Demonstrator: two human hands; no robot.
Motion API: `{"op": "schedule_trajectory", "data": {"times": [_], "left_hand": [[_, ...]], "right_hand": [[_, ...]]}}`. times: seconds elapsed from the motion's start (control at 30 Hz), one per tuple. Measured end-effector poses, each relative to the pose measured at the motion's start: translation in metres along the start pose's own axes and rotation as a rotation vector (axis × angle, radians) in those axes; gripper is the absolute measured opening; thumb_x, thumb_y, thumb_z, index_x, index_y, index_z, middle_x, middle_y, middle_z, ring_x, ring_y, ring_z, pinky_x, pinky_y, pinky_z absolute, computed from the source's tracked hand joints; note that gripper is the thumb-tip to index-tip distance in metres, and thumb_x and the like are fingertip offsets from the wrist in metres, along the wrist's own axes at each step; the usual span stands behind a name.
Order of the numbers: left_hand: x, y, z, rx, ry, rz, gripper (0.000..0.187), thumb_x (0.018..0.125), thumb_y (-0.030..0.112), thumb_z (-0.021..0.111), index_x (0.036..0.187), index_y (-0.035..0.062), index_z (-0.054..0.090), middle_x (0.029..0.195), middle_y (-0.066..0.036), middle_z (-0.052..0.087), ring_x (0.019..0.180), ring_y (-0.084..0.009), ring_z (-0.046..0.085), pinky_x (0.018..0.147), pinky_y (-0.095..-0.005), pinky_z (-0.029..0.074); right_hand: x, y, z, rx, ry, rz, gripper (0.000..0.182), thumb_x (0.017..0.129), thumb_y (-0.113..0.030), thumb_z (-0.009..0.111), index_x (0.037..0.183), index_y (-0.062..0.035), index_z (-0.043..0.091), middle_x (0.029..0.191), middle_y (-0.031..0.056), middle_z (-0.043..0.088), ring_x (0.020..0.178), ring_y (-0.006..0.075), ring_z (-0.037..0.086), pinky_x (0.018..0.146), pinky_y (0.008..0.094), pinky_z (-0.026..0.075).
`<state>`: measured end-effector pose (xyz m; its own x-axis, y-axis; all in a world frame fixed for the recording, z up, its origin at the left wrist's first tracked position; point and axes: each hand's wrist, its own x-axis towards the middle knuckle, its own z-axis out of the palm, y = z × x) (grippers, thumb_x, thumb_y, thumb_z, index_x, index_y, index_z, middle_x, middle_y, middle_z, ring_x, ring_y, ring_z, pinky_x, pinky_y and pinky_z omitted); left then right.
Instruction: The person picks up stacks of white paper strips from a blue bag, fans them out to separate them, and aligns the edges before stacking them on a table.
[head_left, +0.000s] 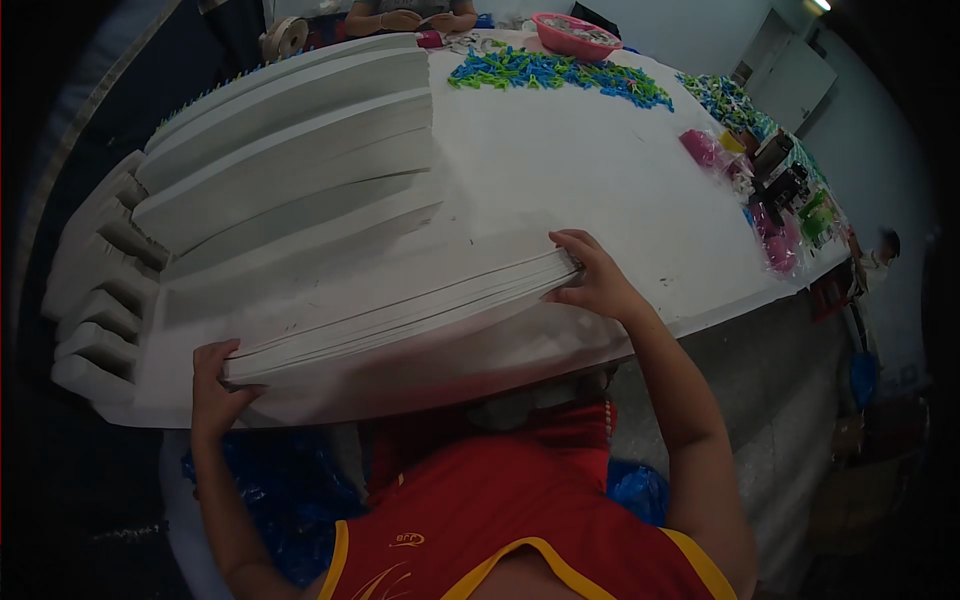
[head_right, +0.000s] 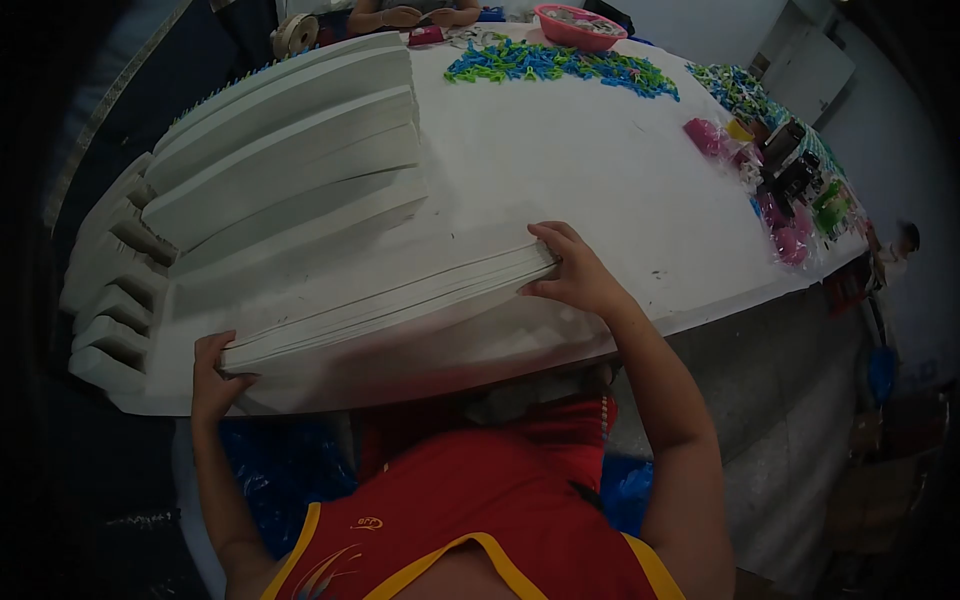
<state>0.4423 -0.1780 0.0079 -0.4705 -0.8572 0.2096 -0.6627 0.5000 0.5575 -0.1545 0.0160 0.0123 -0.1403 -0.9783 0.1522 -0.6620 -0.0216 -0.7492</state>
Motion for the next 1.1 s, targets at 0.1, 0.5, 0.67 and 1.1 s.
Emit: {"op": "schedule_trajectory", "data": {"times": [0.1,0.5,0.67,1.1], "left_hand": [[-0.005,-0.013,0.003,-0.034,-0.019,-0.143,0.083,0.055,0.001,0.088,0.134,0.0076,0.065,0.136,-0.011,0.058,0.128,-0.0328,0.057,0.11,-0.0423,0.05],[-0.026,-0.01,0.017,-0.362,0.135,-0.13,0.075,0.072,-0.002,0.073,0.145,0.0077,0.061,0.164,-0.017,0.048,0.15,-0.0345,0.046,0.122,-0.0434,0.039],[-0.031,0.012,0.009,-0.125,0.02,-0.164,0.078,0.084,0.004,0.073,0.158,0.0078,0.047,0.157,-0.02,0.051,0.146,-0.0375,0.049,0.121,-0.0454,0.04],[-0.014,0.017,-0.02,0.234,-0.047,0.035,0.065,0.086,0.011,0.077,0.147,0.0038,0.054,0.127,-0.021,0.062,0.118,-0.0411,0.062,0.103,-0.0433,0.05]], "right_hand": [[-0.004,0.006,0.004,0.097,0.027,0.086,0.091,0.069,-0.012,0.096,0.15,-0.0071,0.055,0.157,0.0144,0.047,0.145,0.0324,0.048,0.119,0.0434,0.043],[-0.025,0.007,0.021,0.07,0.189,0.123,0.101,0.074,-0.012,0.093,0.159,0.0001,0.041,0.169,0.0187,0.034,0.154,0.0321,0.039,0.123,0.0424,0.04],[-0.032,-0.002,0.01,-0.284,0.083,-0.099,0.084,0.088,-0.018,0.085,0.157,0.0011,0.041,0.168,0.0233,0.033,0.149,0.0414,0.044,0.118,0.0442,0.045],[-0.013,-0.022,-0.024,-0.309,-0.12,-0.09,0.061,0.092,-0.013,0.077,0.145,-0.0003,0.049,0.144,0.0228,0.051,0.126,0.0419,0.057,0.103,0.0449,0.052]]}}
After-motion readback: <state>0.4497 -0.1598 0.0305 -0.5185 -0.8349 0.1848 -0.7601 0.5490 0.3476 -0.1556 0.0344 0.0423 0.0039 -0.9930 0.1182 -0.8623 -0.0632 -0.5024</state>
